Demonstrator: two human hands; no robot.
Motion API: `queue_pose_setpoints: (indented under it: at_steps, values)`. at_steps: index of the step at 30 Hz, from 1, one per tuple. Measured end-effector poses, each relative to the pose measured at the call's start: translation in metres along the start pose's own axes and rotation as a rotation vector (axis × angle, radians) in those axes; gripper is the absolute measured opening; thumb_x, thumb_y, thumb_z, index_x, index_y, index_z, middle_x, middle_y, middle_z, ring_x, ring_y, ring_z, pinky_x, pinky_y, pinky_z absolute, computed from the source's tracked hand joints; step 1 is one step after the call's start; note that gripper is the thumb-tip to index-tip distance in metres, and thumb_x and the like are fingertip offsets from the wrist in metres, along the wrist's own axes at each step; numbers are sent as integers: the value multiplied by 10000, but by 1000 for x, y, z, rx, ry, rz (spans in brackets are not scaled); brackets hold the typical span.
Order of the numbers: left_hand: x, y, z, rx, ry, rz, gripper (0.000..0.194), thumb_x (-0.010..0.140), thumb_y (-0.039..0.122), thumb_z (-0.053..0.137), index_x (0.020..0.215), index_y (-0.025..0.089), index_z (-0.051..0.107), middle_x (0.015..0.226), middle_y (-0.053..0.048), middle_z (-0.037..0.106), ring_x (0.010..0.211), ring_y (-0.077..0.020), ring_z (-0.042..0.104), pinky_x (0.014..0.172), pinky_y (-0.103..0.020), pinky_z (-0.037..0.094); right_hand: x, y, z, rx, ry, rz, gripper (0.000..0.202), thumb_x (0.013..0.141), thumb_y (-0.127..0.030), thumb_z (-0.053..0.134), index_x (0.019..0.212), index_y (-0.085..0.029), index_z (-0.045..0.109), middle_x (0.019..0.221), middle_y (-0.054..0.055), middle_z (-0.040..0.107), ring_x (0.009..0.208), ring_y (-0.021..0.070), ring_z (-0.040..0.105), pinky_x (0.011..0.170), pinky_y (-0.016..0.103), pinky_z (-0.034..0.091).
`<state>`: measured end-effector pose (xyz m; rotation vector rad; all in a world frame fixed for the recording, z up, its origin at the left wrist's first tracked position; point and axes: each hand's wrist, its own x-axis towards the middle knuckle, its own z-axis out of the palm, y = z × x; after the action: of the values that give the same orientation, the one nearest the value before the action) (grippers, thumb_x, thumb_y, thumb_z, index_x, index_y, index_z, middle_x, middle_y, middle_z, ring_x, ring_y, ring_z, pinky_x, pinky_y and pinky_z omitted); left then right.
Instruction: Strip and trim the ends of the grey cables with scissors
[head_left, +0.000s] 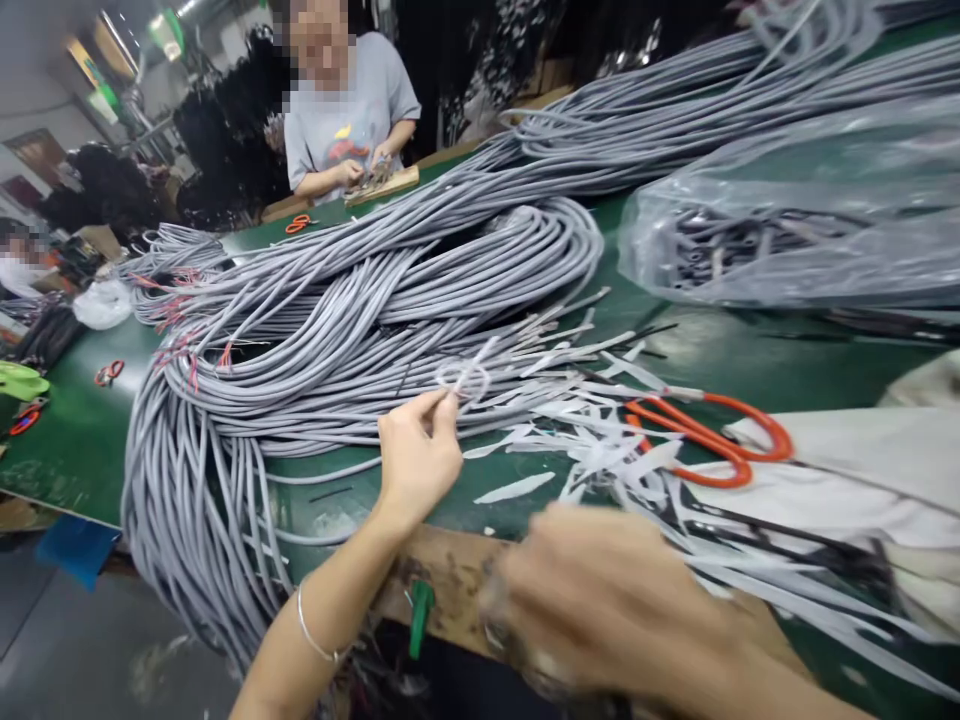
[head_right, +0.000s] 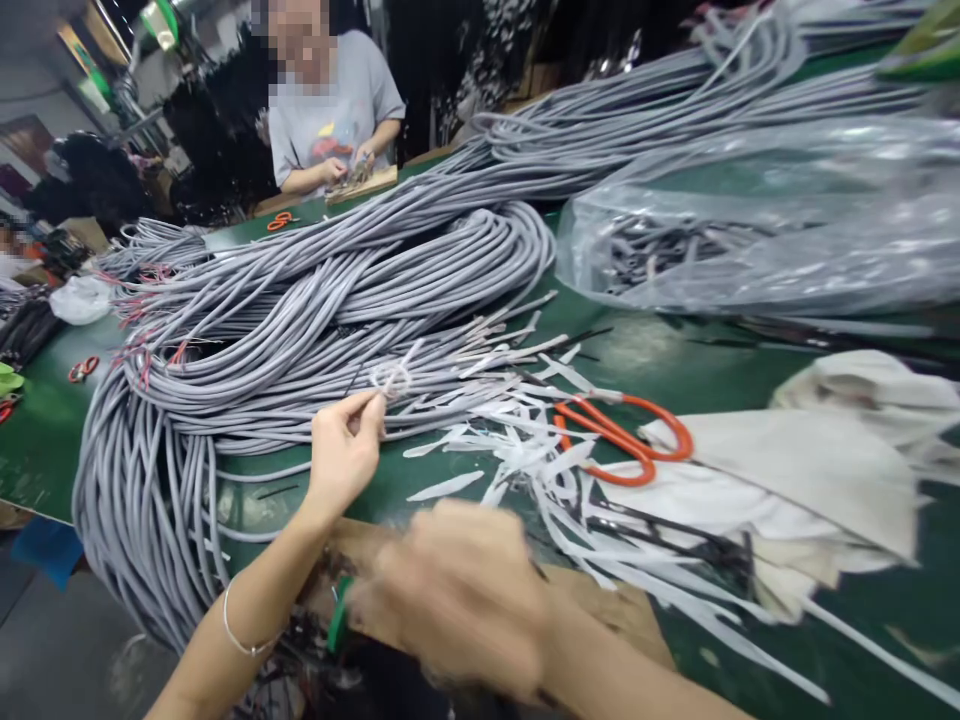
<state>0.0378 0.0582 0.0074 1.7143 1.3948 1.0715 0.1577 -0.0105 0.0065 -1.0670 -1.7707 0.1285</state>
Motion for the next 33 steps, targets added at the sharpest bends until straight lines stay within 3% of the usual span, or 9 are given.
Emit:
queue_pose_setpoints:
  at_steps: [3, 5, 7, 12, 15, 19, 23, 29, 33]
  values:
    - [-3, -1, 2, -153, 5, 6, 242, 801, 268, 553, 855, 123, 739, 673, -54, 659, 577, -145, 556, 555, -241, 440, 9, 15, 6, 185, 210, 381, 283, 707, -455, 693, 655, -248, 507, 502, -53, 501, 415, 100, 471, 380, 227, 382]
    - [-7, 0, 4, -206, 22, 22, 215, 749, 260, 611, 844, 126, 750, 759, -82, 689, 654, -164, 603, 599, -250, 474, 15, 24, 12, 402, 206, 642, 370, 571, -486, 765, 718, -227, 546, 574, -23, 571, 505, 132, 562, 433, 238, 455]
    - [-11, 1, 6, -257, 25, 10, 189, 705, 255, 651, 798, 128, 756, 753, -81, 681, 636, -158, 605, 574, -246, 478, 19, 30, 16, 568, 125, 763, 406, 522, -485, 775, 747, -201, 594, 656, 24, 642, 603, 168, 620, 508, 268, 508]
    - [-11, 5, 6, -388, -13, -104, 214, 605, 325, 753, 682, 126, 735, 595, -17, 596, 454, -84, 487, 440, -215, 394, 19, 29, 16, 676, 187, 839, 298, 625, -451, 718, 725, -183, 636, 732, 55, 677, 708, 188, 641, 609, 294, 529]
    - [-8, 11, 4, -512, -84, -234, 321, 506, 386, 808, 646, 114, 712, 494, 21, 536, 413, -60, 421, 410, -204, 328, 19, 28, 13, 734, 187, 834, 273, 633, -437, 719, 696, -189, 624, 677, 41, 657, 641, 171, 620, 556, 283, 511]
    - [-5, 18, 1, -660, -200, -329, 435, 487, 467, 803, 675, 88, 699, 420, 62, 447, 380, -26, 313, 398, -194, 216, 19, 29, 12, 702, 277, 822, 230, 630, -396, 722, 698, -200, 623, 663, 25, 642, 610, 151, 597, 535, 267, 495]
    - [-5, 19, 3, -646, -209, -415, 417, 431, 429, 833, 570, 96, 622, 398, 82, 400, 380, -14, 278, 411, -205, 176, 23, 30, 12, 704, 339, 842, 255, 594, -389, 747, 707, -197, 623, 653, 7, 622, 512, 109, 526, 430, 229, 421]
    - [-4, 17, 7, -653, -128, -409, 461, 403, 474, 833, 590, 122, 602, 421, 84, 431, 387, -14, 279, 421, -212, 171, 30, 24, 11, 1003, 308, 1058, 465, 447, -403, 816, 776, -201, 557, 472, -109, 434, 339, 15, 241, 319, 170, 179]
    - [-6, 17, 5, -667, -243, -416, 496, 387, 540, 823, 569, 123, 625, 394, 96, 372, 385, -20, 242, 422, -216, 158, 28, 29, 16, 1021, 189, 1172, 547, 423, -365, 819, 822, -222, 474, 439, -141, 399, 321, 15, 225, 324, 160, 151]
